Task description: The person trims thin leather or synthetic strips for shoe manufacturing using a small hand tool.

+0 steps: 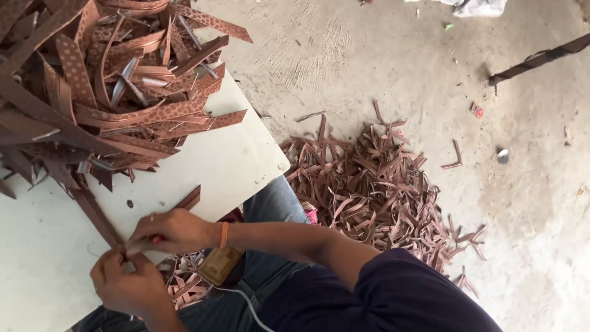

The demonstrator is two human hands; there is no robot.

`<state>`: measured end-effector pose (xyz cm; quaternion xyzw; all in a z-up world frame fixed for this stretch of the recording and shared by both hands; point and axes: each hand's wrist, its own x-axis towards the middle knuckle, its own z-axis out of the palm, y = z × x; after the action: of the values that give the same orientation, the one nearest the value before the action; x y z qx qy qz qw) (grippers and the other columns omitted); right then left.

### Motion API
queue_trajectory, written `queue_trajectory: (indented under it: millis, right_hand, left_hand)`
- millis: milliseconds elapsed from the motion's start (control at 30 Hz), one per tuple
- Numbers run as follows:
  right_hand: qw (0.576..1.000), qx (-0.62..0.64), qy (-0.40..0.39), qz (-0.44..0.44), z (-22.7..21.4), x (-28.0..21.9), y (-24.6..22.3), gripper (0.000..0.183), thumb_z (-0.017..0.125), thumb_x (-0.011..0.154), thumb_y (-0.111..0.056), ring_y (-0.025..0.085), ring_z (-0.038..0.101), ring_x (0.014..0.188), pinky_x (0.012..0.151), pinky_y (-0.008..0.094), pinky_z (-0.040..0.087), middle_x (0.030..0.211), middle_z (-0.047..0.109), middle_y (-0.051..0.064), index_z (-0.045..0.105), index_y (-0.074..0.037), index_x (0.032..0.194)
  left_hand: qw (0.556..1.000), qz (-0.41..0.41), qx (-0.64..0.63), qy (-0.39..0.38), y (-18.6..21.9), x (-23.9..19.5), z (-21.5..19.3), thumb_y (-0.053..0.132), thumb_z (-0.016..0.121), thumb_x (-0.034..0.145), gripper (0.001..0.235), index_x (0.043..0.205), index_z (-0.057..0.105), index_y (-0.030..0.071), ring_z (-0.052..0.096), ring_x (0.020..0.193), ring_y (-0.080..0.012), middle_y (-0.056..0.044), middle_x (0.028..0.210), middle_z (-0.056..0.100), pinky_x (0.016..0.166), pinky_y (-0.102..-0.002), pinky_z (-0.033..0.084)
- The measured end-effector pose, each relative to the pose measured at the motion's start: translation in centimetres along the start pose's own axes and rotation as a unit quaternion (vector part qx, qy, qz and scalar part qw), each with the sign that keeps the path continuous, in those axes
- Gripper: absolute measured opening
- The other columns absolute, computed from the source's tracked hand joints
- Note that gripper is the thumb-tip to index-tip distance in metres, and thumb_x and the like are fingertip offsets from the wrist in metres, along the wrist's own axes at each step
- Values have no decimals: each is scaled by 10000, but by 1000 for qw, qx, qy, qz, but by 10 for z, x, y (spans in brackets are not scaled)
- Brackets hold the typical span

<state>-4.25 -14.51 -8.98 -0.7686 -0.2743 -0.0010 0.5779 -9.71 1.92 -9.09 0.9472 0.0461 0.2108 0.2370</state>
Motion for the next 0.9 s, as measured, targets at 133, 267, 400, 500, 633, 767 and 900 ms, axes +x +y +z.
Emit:
queue_trajectory:
  millis: [133, 267, 400, 500, 633, 767, 900]
  right_hand:
    - [998, -2, 28, 49, 4, -4, 22, 257, 697, 961, -146, 282, 720, 943, 861, 392, 597, 1085, 701, 79, 675, -101, 1213]
    - [998, -30, 3, 51, 46, -24, 89, 299, 626, 939, -32, 341, 685, 1071, 912, 434, 563, 1177, 685, 181, 662, -44, 1236]
    - [994, 46, -32, 99, 16, -17, 48, 340, 687, 980, -144, 259, 691, 1034, 869, 362, 558, 1180, 697, 164, 645, -14, 1292]
    - [988, 61, -52, 131, -7, 9, -17, 403, 729, 1008, -219, 204, 696, 1010, 840, 315, 556, 1182, 705, 154, 634, 5, 1329]
    - [985, -151, -82, 15, -23, 28, -40, 304, 749, 1006, -208, 244, 678, 758, 671, 335, 522, 913, 709, 140, 737, -26, 1250]
    - [961, -251, -85, -82, -23, 38, -45, 261, 774, 968, -200, 236, 695, 680, 579, 346, 524, 872, 723, 124, 754, -39, 1172]
    - [946, -290, -111, -97, -20, 43, -42, 222, 777, 960, -197, 211, 666, 609, 527, 337, 486, 810, 720, 91, 771, -60, 1134]
  left_hand:
    - [998, -42, -36, -10, 4, 0, 1, 16, 737, 1003, 60, 1045, 728, -25, 706, 963, -288, -164, 1165, 675, 798, -394, 597]
    - [999, 40, -5, 11, -49, -26, 29, 5, 751, 924, 136, 1052, 721, -27, 697, 1034, -357, -148, 1061, 699, 917, -459, 588]
    - [988, -133, -70, -25, -9, -15, 3, -83, 635, 810, 415, 1197, 751, 14, 693, 982, -365, -192, 1089, 701, 857, -428, 573]
    - [955, -156, -240, 81, -12, -13, -7, -13, 647, 972, 137, 1065, 731, 43, 744, 968, -306, -141, 1045, 740, 876, -380, 589]
    - [966, -177, -187, 30, -1, 3, -15, 82, 720, 959, 63, 1014, 741, 59, 746, 857, -323, -127, 1000, 745, 736, -407, 590]
    - [964, -177, -197, -26, -6, 6, -16, 83, 670, 977, 84, 1048, 710, 62, 741, 811, -331, -122, 1021, 729, 657, -422, 596]
    - [966, -168, -190, -40, -6, 6, -18, 79, 666, 986, 75, 1055, 689, 62, 727, 799, -347, -122, 1016, 714, 629, -438, 582]
